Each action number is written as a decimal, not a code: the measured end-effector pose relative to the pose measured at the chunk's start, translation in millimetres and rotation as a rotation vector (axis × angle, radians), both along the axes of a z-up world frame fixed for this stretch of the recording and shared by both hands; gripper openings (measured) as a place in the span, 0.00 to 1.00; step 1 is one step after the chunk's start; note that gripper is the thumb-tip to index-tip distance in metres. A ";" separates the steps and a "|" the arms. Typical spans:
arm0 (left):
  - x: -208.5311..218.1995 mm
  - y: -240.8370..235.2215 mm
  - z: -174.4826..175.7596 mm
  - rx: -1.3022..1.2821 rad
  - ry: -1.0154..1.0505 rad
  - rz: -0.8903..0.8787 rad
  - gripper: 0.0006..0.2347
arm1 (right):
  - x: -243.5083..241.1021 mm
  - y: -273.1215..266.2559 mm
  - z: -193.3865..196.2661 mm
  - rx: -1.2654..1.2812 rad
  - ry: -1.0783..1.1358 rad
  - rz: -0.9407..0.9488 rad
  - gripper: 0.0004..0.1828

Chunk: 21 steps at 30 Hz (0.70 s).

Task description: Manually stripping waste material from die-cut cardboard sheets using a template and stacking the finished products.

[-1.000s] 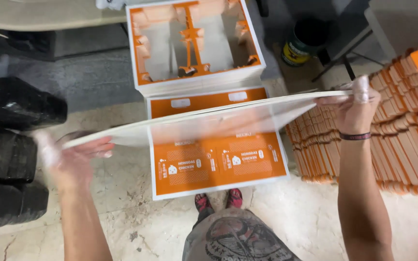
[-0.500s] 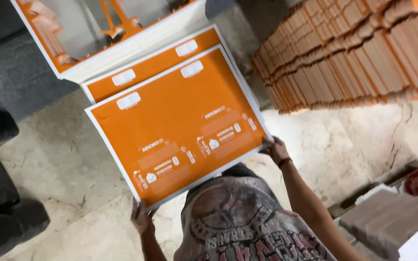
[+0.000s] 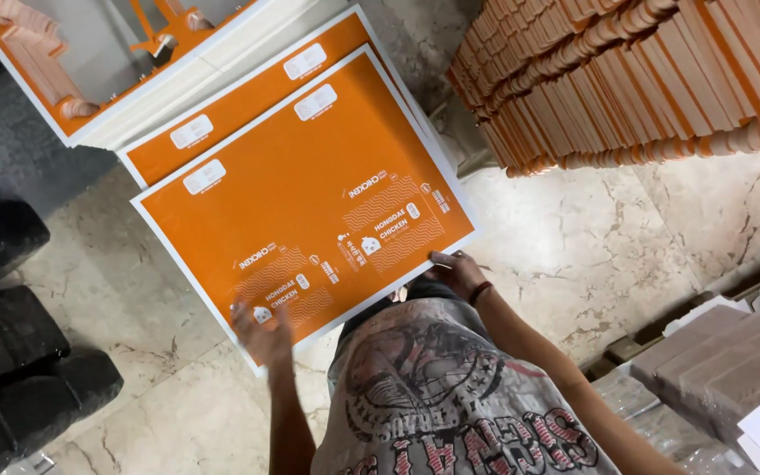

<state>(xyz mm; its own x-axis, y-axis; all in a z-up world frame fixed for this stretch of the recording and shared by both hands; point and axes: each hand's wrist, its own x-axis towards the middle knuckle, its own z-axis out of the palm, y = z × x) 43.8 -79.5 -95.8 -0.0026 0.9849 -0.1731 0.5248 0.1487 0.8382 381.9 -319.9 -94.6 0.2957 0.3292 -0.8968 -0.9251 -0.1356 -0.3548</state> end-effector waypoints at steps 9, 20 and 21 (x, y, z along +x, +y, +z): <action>298.6 -50.2 106.3 -0.095 0.861 -1.396 0.43 | -23.6 11.2 -46.9 -0.267 -0.234 -0.106 0.25; 308.2 -70.2 82.3 -0.182 1.018 -1.355 0.49 | -43.3 25.3 19.1 -0.468 -0.234 0.031 0.18; 314.2 -69.6 83.2 -0.189 1.009 -1.363 0.49 | -31.8 17.8 16.8 -0.481 -0.236 0.030 0.18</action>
<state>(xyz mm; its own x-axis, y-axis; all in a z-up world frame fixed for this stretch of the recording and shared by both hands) 358.1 -149.1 -12.6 0.5880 0.3340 -0.7367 0.6183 -0.7728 0.1431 350.1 -302.1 -77.8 0.5039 -0.0909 -0.8590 -0.8211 -0.3590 -0.4437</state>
